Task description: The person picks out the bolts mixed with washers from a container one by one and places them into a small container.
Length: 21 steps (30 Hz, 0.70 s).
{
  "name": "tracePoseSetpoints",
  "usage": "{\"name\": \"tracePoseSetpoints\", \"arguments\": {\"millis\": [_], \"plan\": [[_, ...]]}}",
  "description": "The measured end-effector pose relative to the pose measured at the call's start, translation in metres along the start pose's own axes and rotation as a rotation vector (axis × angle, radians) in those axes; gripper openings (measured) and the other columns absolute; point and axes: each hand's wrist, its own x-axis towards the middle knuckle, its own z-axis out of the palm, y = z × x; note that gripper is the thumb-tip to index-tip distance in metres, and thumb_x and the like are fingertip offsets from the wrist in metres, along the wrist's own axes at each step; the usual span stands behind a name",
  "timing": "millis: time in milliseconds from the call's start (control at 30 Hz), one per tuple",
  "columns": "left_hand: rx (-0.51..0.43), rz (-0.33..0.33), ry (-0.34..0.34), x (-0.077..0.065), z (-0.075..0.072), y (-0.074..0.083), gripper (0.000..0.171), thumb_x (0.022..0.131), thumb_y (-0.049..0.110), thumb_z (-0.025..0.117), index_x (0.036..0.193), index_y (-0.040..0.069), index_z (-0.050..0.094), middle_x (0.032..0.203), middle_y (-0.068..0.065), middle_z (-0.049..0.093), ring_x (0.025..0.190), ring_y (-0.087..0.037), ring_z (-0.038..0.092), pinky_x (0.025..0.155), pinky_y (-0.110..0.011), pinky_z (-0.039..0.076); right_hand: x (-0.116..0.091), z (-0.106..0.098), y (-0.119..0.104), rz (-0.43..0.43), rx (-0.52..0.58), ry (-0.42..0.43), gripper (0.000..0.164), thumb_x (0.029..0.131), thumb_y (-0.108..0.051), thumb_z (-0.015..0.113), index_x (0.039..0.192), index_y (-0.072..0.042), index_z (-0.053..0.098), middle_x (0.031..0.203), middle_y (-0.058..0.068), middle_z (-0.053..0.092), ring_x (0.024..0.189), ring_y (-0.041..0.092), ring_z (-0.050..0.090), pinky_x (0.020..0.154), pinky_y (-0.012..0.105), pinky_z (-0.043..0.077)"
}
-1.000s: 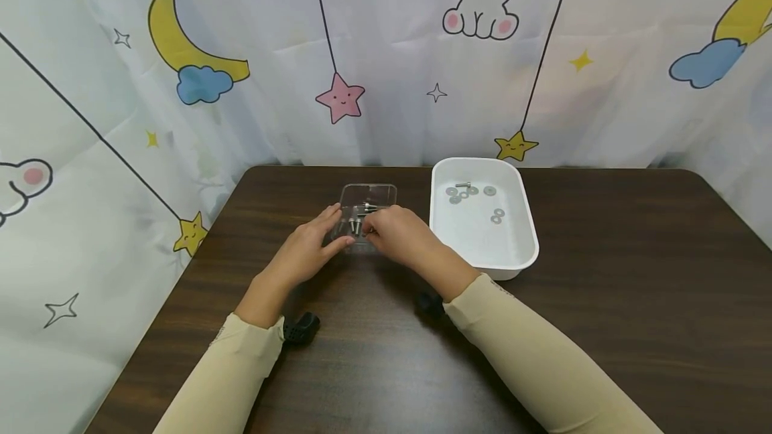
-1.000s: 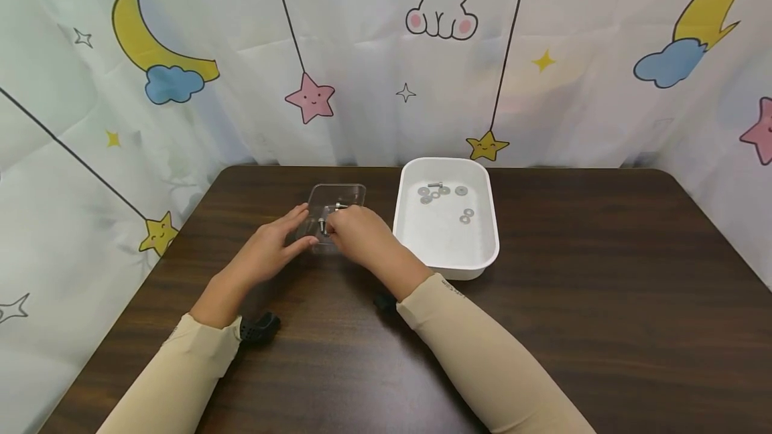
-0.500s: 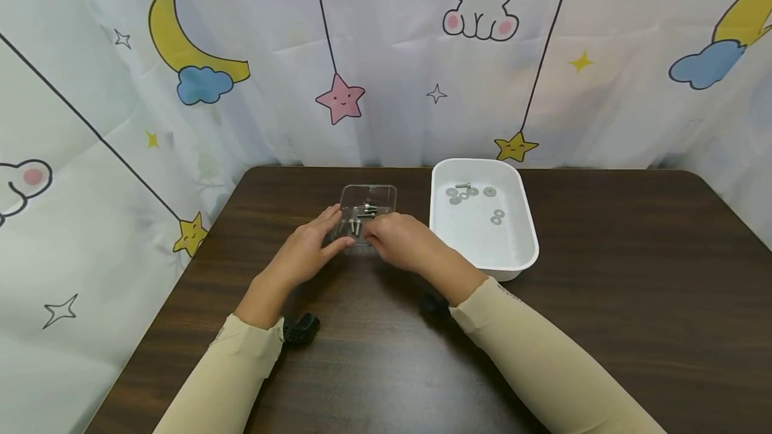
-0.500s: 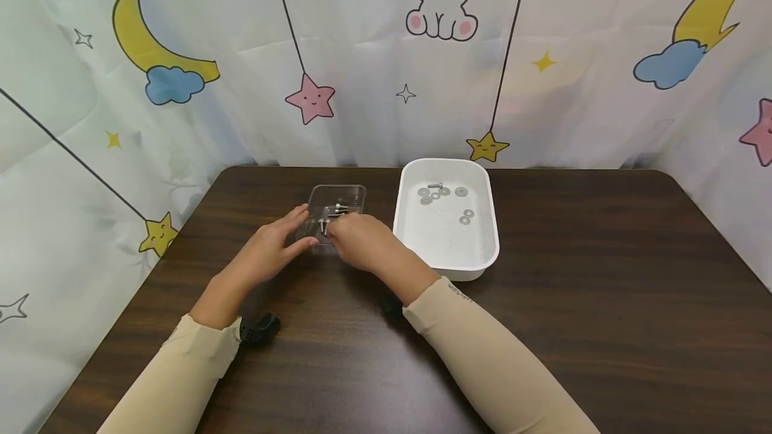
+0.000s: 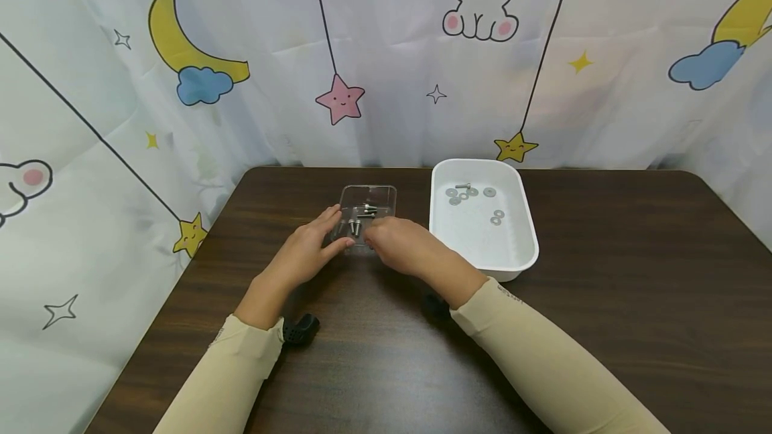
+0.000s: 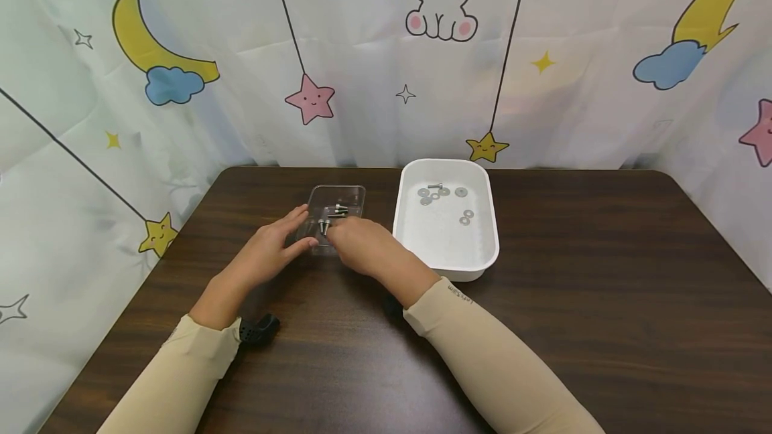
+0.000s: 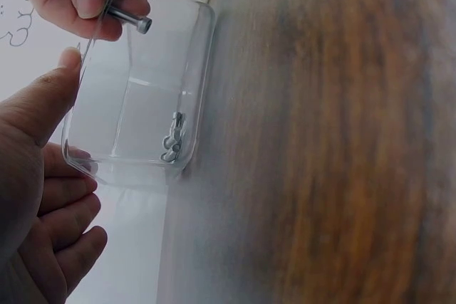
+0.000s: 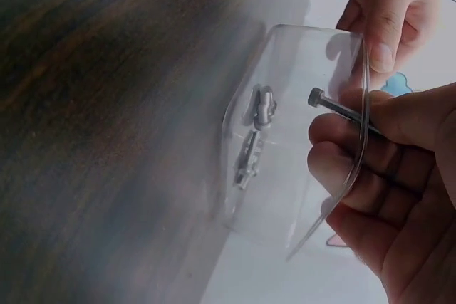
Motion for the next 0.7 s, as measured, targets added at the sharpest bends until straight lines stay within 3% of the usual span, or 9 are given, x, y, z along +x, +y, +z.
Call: {"name": "tracePoseSetpoints", "arguments": {"millis": [700], "plan": [[-0.004, -0.002, 0.003, -0.0003, -0.0003, 0.0015, 0.074, 0.097, 0.050, 0.055, 0.153, 0.006, 0.035, 0.163, -0.005, 0.024, 0.147, -0.030, 0.029, 0.115, -0.052, 0.032, -0.0005, 0.0014, -0.0030, 0.015, -0.066, -0.015, 0.016, 0.098, -0.011, 0.060, 0.106, -0.010, 0.074, 0.109, 0.004, 0.071, 0.100, 0.020, 0.068, 0.085, 0.034, 0.057]]}}
